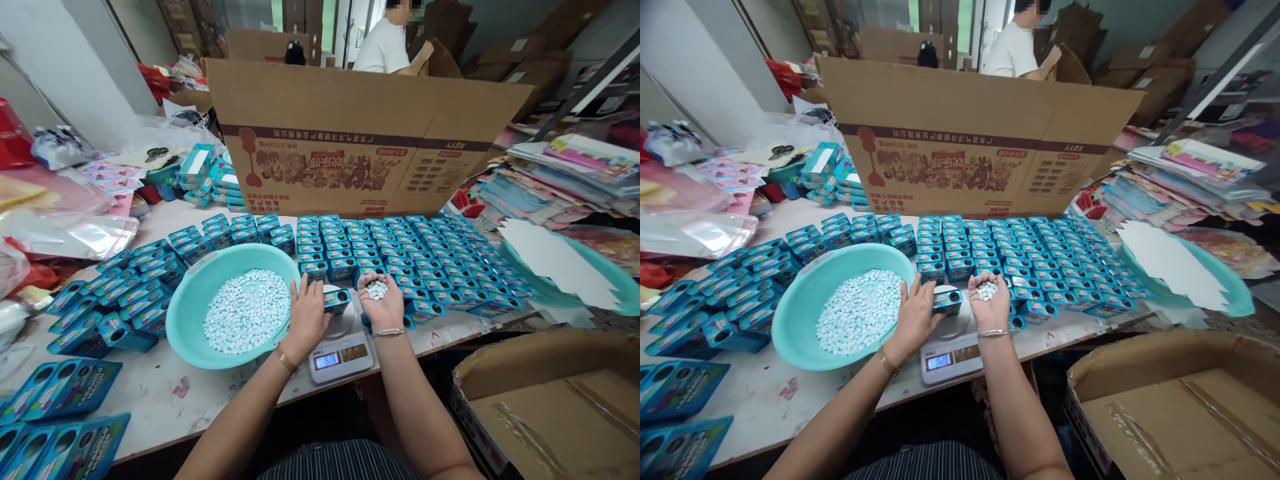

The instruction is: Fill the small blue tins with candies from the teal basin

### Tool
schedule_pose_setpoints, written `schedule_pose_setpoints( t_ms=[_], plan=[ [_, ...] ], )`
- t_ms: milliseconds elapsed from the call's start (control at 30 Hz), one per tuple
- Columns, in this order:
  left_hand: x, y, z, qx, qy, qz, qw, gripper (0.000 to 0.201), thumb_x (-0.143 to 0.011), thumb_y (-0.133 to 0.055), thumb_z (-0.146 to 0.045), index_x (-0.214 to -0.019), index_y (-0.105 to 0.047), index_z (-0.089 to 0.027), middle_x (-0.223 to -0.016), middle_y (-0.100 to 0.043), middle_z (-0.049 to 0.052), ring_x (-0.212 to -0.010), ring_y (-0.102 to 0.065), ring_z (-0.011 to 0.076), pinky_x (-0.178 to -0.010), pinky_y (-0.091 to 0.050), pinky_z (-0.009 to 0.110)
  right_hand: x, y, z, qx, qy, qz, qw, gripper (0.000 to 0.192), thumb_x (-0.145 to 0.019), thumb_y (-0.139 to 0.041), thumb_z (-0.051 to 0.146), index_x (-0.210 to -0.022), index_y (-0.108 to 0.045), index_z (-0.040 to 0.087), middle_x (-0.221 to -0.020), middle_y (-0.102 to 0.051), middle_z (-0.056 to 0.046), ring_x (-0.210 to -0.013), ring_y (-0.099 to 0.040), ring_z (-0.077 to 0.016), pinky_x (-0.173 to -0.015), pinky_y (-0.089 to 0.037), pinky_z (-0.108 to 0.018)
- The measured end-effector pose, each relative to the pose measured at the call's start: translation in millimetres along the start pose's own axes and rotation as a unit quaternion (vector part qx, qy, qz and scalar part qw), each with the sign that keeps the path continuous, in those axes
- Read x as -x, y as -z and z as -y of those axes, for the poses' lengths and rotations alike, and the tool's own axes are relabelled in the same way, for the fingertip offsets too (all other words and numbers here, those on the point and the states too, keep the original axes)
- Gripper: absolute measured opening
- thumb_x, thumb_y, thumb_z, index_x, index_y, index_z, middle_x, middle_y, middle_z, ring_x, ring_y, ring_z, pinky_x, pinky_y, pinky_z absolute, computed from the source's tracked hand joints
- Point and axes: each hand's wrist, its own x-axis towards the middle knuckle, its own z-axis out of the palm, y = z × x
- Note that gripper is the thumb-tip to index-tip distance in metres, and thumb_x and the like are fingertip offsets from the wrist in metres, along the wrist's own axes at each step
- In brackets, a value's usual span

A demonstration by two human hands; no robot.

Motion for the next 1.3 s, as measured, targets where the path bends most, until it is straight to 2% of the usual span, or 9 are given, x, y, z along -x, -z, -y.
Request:
schedule_pose_setpoints(
  t_ms=[133, 200, 300, 433, 533, 667, 767, 933, 1300],
  plan=[
    [-5.8, 2.6, -1.7, 0.08, 0.01, 0.005, 0.997, 0.036, -0.073, -0.07, -0.016, -0.108, -0.06, -0.019, -0.11, -0.069, 0.01, -0.116, -0.06, 0.0319, -0.116, -0.02, 0.061, 8.8, -4.1, -0.8, 0.0, 0.0, -0.066, 0.998, 0.034, -0.099, -0.036, 0.029, -0.067, -0.044, 0.021, -0.064, -0.063, 0.0, -0.064, -0.066, -0.013, -0.071, -0.061, -0.035],
    [-2.2, 22.5, 0.5, 0.149, 0.023, -0.05, 0.987, 0.037, -0.073, -0.072, -0.02, -0.108, -0.06, -0.02, -0.108, -0.069, 0.008, -0.106, -0.063, 0.0276, -0.111, -0.033, 0.055, 13.6, -10.9, -5.5, -0.006, -0.012, -0.069, 0.998, 0.036, -0.1, -0.035, 0.03, -0.067, -0.046, 0.021, -0.065, -0.064, -0.001, -0.067, -0.068, -0.0143, -0.072, -0.061, -0.036],
    [4.9, 73.2, 8.0, 0.2, 0.007, -0.133, 0.971, 0.033, -0.076, -0.071, -0.025, -0.108, -0.061, -0.022, -0.102, -0.066, 0.004, -0.097, -0.063, 0.0227, -0.093, -0.05, 0.039, 17.7, -24.3, -25.1, -0.015, -0.06, -0.038, 0.997, 0.036, -0.099, -0.038, 0.033, -0.068, -0.049, 0.02, -0.066, -0.066, -0.002, -0.071, -0.07, -0.0167, -0.074, -0.06, -0.039],
    [15.4, 141.8, 25.4, 0.099, -0.025, -0.189, 0.977, 0.027, -0.082, -0.063, -0.022, -0.11, -0.064, -0.023, -0.098, -0.06, 0.003, -0.091, -0.061, 0.0184, -0.082, -0.051, 0.031, 18.8, -42.8, -78.0, -0.011, -0.169, -0.014, 0.985, 0.036, -0.099, -0.039, 0.037, -0.068, -0.05, 0.02, -0.071, -0.069, -0.005, -0.075, -0.07, -0.0186, -0.074, -0.058, -0.039],
    [22.5, 165.6, 42.7, -0.048, -0.035, -0.17, 0.984, 0.038, -0.08, -0.057, -0.011, -0.116, -0.064, -0.024, -0.099, -0.058, 0.004, -0.09, -0.06, 0.0193, -0.079, -0.051, 0.031, 20.7, -54.9, -129.3, 0.007, -0.252, 0.0, 0.968, 0.036, -0.098, -0.041, 0.038, -0.069, -0.05, 0.019, -0.073, -0.07, -0.005, -0.07, -0.069, -0.0183, -0.068, -0.057, -0.038],
    [30.3, 169.1, 63.1, -0.236, -0.033, -0.034, 0.971, 0.045, -0.077, -0.049, -0.003, -0.114, -0.067, -0.022, -0.093, -0.058, 0.006, -0.079, -0.059, 0.0213, -0.073, -0.05, 0.034, 27.9, -66.5, -188.4, 0.014, -0.322, -0.007, 0.947, 0.034, -0.098, -0.042, 0.036, -0.069, -0.05, 0.019, -0.061, -0.063, -0.001, -0.057, -0.063, -0.0156, -0.06, -0.055, -0.032],
    [36.0, 172.5, 71.0, -0.301, -0.016, -0.021, 0.953, 0.046, -0.082, -0.044, -0.002, -0.115, -0.066, -0.025, -0.095, -0.059, 0.007, -0.081, -0.058, 0.0224, -0.075, -0.049, 0.036, 35.6, -72.4, -211.1, 0.011, -0.352, -0.023, 0.936, 0.036, -0.099, -0.04, 0.034, -0.067, -0.049, 0.019, -0.056, -0.057, 0.001, -0.051, -0.059, -0.0145, -0.055, -0.053, -0.029],
    [40.9, 181.8, 79.6, -0.312, -0.004, 0.015, 0.95, 0.048, -0.083, -0.044, -0.003, -0.119, -0.065, -0.028, -0.095, -0.058, 0.007, -0.085, -0.058, 0.0236, -0.076, -0.047, 0.037, 46.9, -82.4, -216.7, 0.023, -0.347, -0.03, 0.937, 0.038, -0.1, -0.038, 0.031, -0.066, -0.049, 0.018, -0.052, -0.055, 0.002, -0.048, -0.057, -0.0124, -0.052, -0.051, -0.025],
    [43.1, 181.0, 90.8, -0.222, 0.021, -0.023, 0.975, 0.048, -0.077, -0.05, -0.004, -0.116, -0.067, -0.027, -0.096, -0.057, 0.006, -0.088, -0.058, 0.0233, -0.078, -0.047, 0.036, 43.5, -81.0, -213.5, 0.035, -0.345, -0.023, 0.938, 0.037, -0.099, -0.039, 0.03, -0.066, -0.049, 0.019, -0.061, -0.062, -0.002, -0.056, -0.061, -0.0149, -0.054, -0.054, -0.027]
  ],
)
